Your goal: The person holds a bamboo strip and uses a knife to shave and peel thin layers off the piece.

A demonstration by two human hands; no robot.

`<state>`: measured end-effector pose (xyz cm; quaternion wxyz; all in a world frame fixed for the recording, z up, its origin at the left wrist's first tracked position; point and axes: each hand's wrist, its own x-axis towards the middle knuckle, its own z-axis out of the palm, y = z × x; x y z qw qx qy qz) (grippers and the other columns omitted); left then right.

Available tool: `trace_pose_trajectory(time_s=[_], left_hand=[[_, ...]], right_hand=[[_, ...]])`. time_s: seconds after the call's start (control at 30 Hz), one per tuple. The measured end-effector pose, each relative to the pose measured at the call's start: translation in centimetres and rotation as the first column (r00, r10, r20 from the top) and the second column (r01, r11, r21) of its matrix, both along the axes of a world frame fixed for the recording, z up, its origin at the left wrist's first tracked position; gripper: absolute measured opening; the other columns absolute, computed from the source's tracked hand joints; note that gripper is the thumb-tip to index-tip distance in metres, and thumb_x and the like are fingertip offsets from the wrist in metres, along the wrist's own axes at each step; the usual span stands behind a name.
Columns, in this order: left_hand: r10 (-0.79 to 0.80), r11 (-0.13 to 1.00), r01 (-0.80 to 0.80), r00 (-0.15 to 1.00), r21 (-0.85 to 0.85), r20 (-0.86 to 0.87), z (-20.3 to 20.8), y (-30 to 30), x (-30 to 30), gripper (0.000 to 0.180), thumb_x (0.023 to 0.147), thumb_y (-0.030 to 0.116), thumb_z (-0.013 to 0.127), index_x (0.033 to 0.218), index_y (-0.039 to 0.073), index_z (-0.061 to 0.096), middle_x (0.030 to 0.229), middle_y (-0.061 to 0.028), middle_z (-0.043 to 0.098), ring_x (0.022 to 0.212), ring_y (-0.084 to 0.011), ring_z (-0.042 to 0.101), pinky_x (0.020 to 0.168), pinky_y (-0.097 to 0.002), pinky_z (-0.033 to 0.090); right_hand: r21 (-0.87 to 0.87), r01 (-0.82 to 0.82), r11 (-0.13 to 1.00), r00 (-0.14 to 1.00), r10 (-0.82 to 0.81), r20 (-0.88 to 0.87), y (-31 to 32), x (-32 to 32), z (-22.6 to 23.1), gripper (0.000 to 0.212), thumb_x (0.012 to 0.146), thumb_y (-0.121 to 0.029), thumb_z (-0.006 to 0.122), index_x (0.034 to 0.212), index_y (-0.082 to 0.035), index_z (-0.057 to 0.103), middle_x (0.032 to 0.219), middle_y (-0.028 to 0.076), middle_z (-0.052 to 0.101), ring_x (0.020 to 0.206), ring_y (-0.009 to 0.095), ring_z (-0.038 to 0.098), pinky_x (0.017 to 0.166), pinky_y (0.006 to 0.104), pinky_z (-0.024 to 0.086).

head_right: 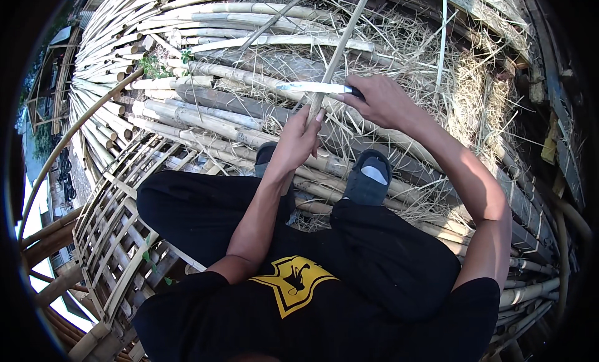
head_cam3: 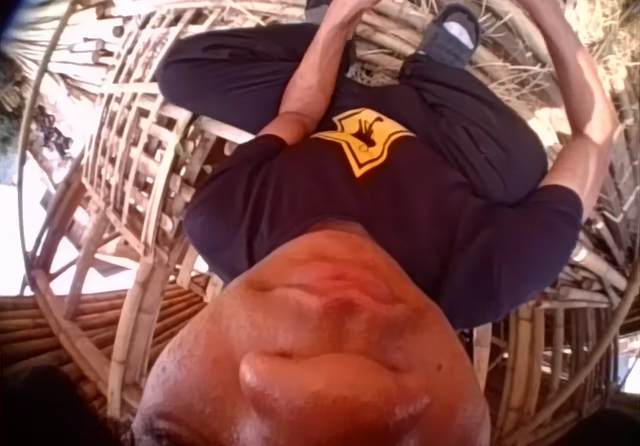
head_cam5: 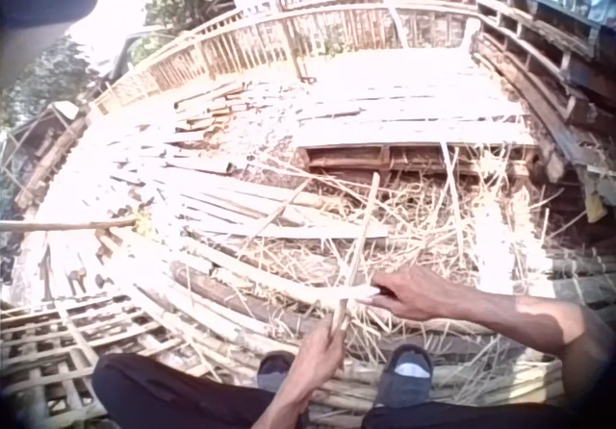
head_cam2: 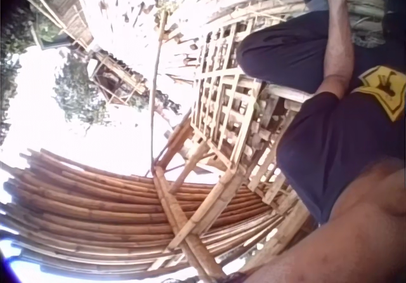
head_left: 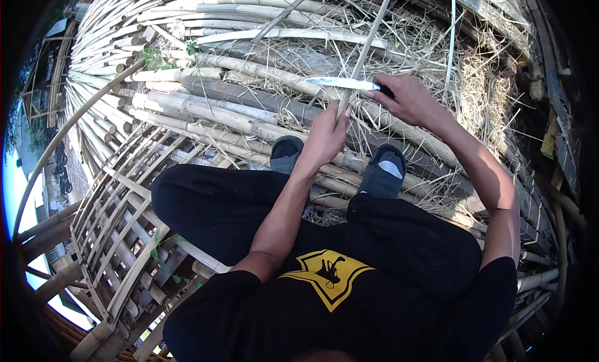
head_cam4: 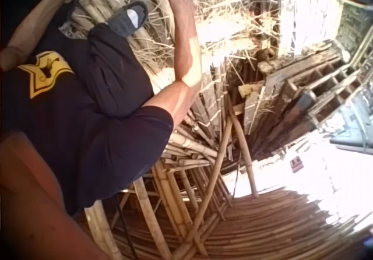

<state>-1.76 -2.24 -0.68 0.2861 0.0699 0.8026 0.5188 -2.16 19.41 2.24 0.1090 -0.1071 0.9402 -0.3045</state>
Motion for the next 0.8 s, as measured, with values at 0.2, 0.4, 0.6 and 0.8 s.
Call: trace_pose_trajectory(time_s=[0.2, 0.4, 0.6, 0.8], left_hand=[[0.014, 1.000, -0.012, 0.995, 0.025, -0.096, -1.0, 0.0, 0.1, 0.026, 0.097, 0.021, 0.046, 0.099, -0.005, 0.051, 0.070, -0.0237, 0.058, 0.067, -0.0415, 0.057, 0.061, -0.0453, 0.042], [0.012, 0.996, -0.035, 0.968, -0.087, -0.249, -0.8, 0.1, 0.7, 0.025, 0.097, 0.019, 0.046, 0.096, -0.006, 0.052, 0.068, -0.0241, 0.056, 0.064, -0.0398, 0.056, 0.058, -0.0446, 0.041], [0.008, 0.982, -0.066, 0.950, -0.175, -0.313, -0.5, 0.3, 0.9, 0.022, 0.096, 0.015, 0.047, 0.090, -0.006, 0.051, 0.065, -0.0256, 0.054, 0.060, -0.0421, 0.055, 0.054, -0.0449, 0.040], [-0.091, 0.981, 0.059, 0.982, -0.187, -0.163, 0.3, 0.7, 3.2, 0.023, 0.096, 0.015, 0.047, 0.085, -0.005, 0.047, 0.062, -0.0236, 0.053, 0.055, -0.0400, 0.054, 0.051, -0.0436, 0.039]], right_hand=[[0.007, -0.061, 0.998, 0.997, 0.060, 0.038, -0.4, 1.4, -2.5, 0.037, 0.098, -0.035, 0.042, 0.120, -0.007, 0.051, 0.062, 0.019, 0.057, 0.059, 0.040, 0.057, 0.060, 0.0483, 0.046], [-0.057, -0.029, 0.998, 0.995, 0.034, 0.099, -1.6, 1.9, -2.8, 0.031, 0.098, -0.031, 0.043, 0.093, -0.002, 0.049, 0.059, 0.021, 0.051, 0.057, 0.041, 0.053, 0.058, 0.0500, 0.042], [0.036, -0.055, 0.998, 0.998, 0.055, 0.016, -2.2, 1.7, -3.8, 0.042, 0.098, -0.039, 0.038, 0.091, -0.001, 0.056, 0.064, 0.024, 0.058, 0.066, 0.043, 0.059, 0.063, 0.0539, 0.046], [0.153, 0.475, 0.866, 0.874, -0.485, 0.027, 10.1, -3.4, -7.3, 0.059, 0.100, -0.045, 0.027, 0.080, 0.002, 0.057, 0.067, 0.023, 0.058, 0.067, 0.041, 0.057, 0.069, 0.0513, 0.043]])
